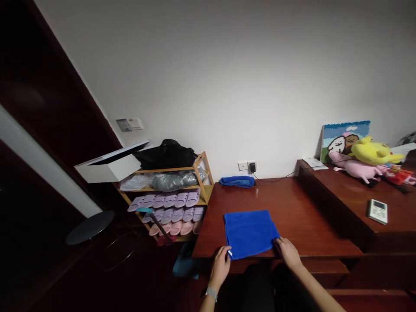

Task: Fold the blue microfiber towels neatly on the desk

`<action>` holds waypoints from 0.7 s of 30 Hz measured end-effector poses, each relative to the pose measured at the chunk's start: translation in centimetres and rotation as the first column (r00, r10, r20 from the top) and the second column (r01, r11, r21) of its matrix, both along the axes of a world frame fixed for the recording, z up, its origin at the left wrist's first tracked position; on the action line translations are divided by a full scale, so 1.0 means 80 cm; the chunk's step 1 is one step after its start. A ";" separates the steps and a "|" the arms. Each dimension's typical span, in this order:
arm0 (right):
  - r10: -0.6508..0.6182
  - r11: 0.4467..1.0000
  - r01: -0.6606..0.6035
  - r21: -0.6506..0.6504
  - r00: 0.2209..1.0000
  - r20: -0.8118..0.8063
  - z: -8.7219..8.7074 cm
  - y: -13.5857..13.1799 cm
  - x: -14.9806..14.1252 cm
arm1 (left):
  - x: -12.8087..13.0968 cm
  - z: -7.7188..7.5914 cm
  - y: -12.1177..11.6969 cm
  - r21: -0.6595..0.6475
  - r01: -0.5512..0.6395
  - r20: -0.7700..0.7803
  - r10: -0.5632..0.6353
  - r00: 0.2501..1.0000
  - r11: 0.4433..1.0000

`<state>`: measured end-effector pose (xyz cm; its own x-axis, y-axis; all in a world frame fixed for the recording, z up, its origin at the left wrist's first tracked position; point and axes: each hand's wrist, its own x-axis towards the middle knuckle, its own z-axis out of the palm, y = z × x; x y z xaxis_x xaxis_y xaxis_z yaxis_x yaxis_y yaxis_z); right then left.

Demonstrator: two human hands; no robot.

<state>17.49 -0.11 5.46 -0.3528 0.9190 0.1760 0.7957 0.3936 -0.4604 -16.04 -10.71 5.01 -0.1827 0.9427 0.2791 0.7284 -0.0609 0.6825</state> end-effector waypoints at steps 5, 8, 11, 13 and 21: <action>-0.004 0.998 0.005 -0.057 1.000 0.018 0.003 -0.002 0.001 | 0.013 0.025 -0.002 -0.079 0.032 -0.167 -0.044 0.985 0.996; -0.031 0.996 0.033 -0.081 0.999 0.031 0.014 0.004 0.001 | 0.020 0.036 0.003 -0.125 -0.003 -0.076 -0.006 0.997 0.992; -0.078 0.994 0.080 -0.076 0.996 0.031 0.028 0.016 0.009 | 0.028 0.043 0.013 -0.167 0.023 0.078 -0.009 0.997 0.986; -0.134 0.989 0.135 -0.059 0.991 0.023 0.033 0.017 0.012 | 0.036 0.046 0.024 -0.198 0.048 0.156 -0.017 0.988 0.979; -0.353 0.804 0.076 -0.589 0.859 -0.371 -0.032 -0.109 -0.095 | 0.086 0.083 0.052 -0.239 0.114 0.516 0.026 0.856 0.964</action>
<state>9.88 -8.81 2.87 -0.1439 0.9479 -0.2842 0.4797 -0.1844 -0.8578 -9.13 -6.56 11.63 -0.1892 0.9778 -0.0898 0.2725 0.1401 0.9519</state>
